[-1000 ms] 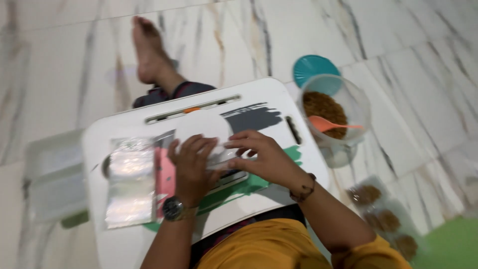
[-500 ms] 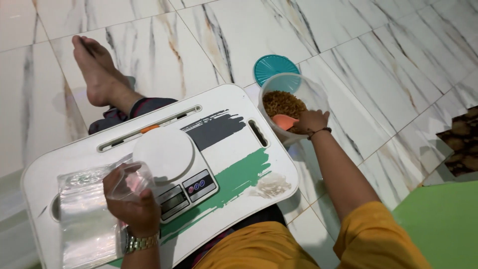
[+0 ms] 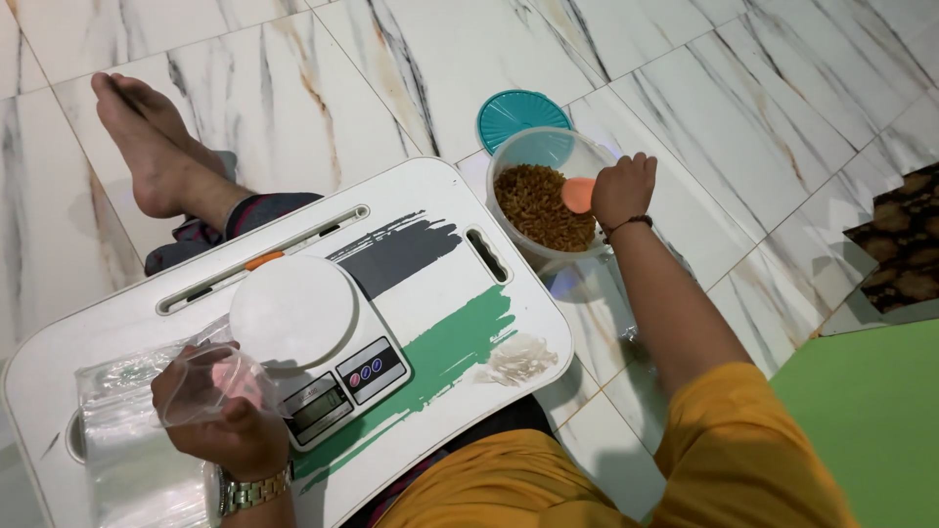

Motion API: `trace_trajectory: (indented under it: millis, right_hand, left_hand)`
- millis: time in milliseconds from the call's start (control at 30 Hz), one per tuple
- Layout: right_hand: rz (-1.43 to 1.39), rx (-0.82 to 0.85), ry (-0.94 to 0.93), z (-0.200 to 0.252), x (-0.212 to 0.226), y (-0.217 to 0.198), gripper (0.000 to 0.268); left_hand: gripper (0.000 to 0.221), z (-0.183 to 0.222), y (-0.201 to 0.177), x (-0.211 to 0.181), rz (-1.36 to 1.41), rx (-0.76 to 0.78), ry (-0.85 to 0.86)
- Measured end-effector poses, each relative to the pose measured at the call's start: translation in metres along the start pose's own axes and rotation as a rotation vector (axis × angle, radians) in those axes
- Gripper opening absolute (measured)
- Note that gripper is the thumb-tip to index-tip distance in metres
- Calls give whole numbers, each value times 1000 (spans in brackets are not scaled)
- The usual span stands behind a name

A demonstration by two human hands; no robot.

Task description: Portioning small snacks from a large container into individual plastic bags using a spoon and a digital scale.

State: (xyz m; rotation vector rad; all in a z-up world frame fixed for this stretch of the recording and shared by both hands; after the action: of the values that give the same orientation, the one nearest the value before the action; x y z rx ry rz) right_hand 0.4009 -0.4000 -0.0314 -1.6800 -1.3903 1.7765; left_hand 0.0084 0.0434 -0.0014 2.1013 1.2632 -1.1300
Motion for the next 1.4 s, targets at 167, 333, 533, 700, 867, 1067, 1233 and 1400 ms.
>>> trace_trajectory:
  millis: [167,333,533,700,867,1067,1233,1400]
  right_hand:
    - [19,-4,-98,7,13,10,22]
    - [-222,212,-56,15,30,20,28]
    - [-492,331,-38,21,40,24,32]
    - [-549,355,-22,23,42,19,30]
    - [-661,239,98,26,37,8,30]
    - [-770,144,185,29,34,9,29]
    - [-903,173,348,37,31,-18,27]
    - [-949,214,392,39,30,-24,26]
  left_hand:
    - [78,2,-1,2,-23,-5,-30]
    - [77,3,-3,4,-17,-2,-28]
    - [78,3,-2,4,-45,-10,-20]
    - [78,4,-1,7,5,0,-27]
    - [73,-3,5,-10,60,27,-48]
    - [72,-1,4,-3,112,43,-132]
    - [88,-7,5,-23,-53,70,-120]
    - [81,-6,6,-21,-15,77,-82]
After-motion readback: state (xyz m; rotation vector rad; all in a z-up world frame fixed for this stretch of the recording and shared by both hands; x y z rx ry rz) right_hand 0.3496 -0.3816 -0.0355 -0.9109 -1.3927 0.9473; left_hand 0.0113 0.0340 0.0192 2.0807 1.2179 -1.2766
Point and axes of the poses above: each hand's wrist, its own z-axis away from the middle knuckle, its own y-axis out of the palm, x = y × z, the point moved 4 cm from there along -z, towards the middle knuckle, and after that the axes turned 13 degrees about -y, right-handed, at the moved point
